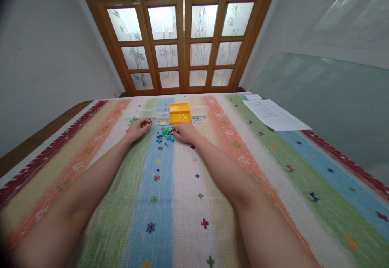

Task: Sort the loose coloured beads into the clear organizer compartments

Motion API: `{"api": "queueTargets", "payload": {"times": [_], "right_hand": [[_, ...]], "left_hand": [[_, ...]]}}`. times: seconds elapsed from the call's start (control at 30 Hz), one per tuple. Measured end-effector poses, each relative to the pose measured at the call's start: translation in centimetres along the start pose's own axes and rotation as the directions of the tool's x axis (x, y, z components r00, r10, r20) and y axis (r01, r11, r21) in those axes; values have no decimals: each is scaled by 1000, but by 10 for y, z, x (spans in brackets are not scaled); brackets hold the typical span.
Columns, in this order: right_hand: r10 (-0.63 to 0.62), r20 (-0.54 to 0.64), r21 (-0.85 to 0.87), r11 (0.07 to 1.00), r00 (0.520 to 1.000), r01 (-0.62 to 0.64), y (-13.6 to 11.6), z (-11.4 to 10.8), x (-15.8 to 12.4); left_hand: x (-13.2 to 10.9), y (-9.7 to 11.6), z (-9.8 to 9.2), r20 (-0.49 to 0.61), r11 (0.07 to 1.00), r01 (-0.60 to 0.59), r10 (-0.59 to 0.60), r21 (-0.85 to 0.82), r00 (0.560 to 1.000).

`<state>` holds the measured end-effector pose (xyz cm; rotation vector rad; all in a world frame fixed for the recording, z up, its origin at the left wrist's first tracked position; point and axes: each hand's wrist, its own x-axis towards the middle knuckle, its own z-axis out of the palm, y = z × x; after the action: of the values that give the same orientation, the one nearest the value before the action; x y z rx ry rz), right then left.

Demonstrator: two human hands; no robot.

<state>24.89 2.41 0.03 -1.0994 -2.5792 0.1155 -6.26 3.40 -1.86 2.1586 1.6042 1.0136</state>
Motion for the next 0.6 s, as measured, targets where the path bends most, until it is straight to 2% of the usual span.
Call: {"api": "queueTargets", "payload": {"times": [0.07,0.17,0.27,0.43,0.6], "right_hand": [[-30,1,-18,999,1000,30,-5,1,1],[-49,3,-15,999,999,49,-13,2,3],[-67,22,33,997,998,66,-17,-1,2],[-95,97,89,992,991,86,-18,-12,-2],[-145,136,76,988,980,136,-20,-19,-3]], "left_hand": [[4,-7,0,-102,994,104,-108,-41,989],[12,-14,0,-219,962,248,-268,-114,938],[15,-14,1,-260,944,304,-327,-126,909],[11,-6,4,-184,978,197,-206,-63,961],[3,4,6,-53,998,60,-58,34,997]]}}
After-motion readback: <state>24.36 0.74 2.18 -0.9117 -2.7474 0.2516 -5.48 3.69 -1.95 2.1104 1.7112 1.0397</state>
